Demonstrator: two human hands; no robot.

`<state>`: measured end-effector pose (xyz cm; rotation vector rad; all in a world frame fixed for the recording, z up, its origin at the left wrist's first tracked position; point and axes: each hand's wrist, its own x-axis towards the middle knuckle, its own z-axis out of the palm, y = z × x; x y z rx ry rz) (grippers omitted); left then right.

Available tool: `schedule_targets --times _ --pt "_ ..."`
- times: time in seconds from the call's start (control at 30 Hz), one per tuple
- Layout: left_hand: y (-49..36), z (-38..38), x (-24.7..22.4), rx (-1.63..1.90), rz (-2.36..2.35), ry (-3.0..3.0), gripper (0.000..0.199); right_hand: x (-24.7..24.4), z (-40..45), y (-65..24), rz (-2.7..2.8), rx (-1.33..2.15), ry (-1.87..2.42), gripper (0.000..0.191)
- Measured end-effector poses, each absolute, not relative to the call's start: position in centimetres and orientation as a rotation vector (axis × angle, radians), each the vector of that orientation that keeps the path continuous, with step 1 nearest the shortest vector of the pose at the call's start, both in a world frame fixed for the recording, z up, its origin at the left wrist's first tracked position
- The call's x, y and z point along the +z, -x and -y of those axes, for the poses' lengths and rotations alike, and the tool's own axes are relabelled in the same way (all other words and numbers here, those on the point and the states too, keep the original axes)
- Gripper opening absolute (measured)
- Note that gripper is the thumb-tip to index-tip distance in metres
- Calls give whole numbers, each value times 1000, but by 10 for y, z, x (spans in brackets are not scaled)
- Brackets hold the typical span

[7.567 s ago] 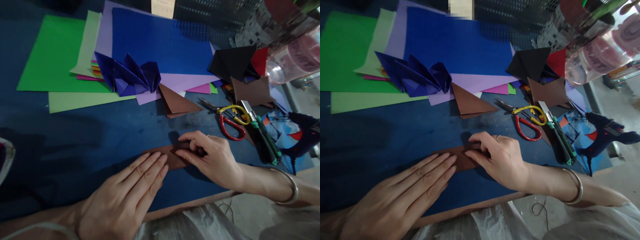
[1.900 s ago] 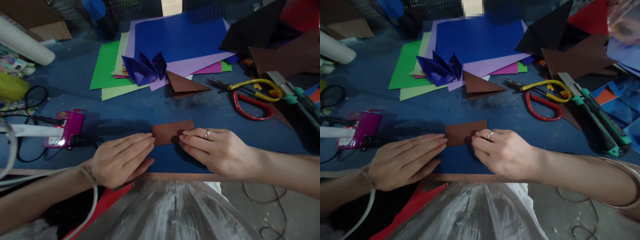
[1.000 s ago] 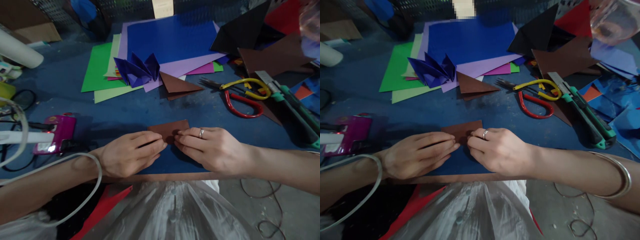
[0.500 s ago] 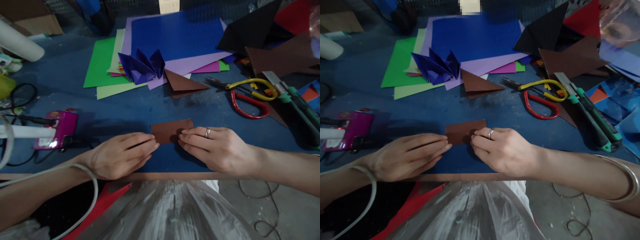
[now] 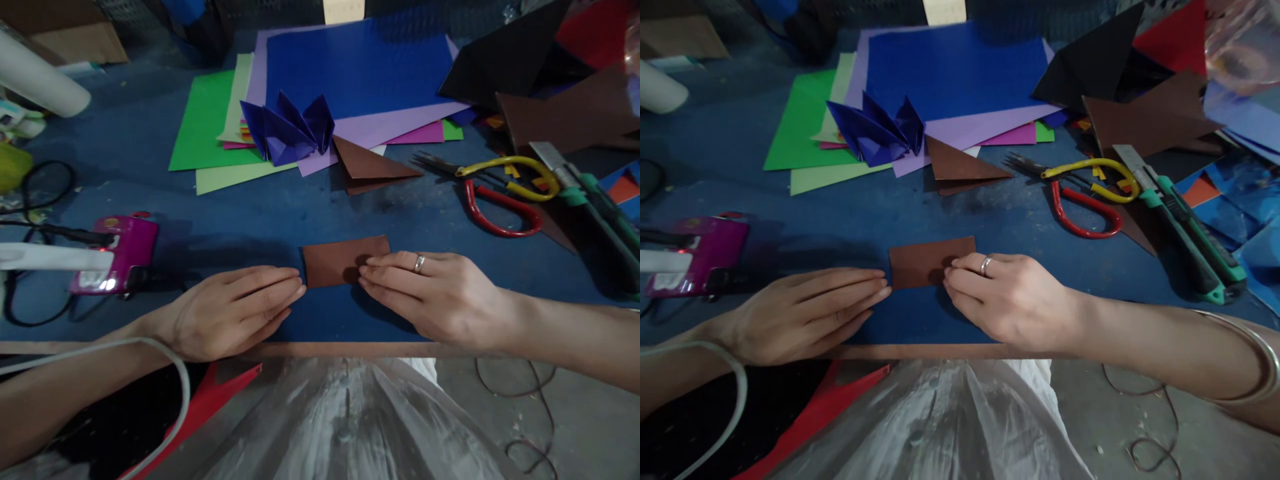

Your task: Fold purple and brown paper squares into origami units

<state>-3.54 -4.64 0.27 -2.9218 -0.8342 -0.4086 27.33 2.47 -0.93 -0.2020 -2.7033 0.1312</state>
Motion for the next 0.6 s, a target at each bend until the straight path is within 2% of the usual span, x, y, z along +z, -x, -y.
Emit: schedule_targets --times 0.27,0.6 --pt "23 43 10 -535 839 2832 25 -9 -24 -272 2712 114 215 31" --pt "0 23 -1 -440 780 2946 28 -6 -24 -270 2747 57 230 36"
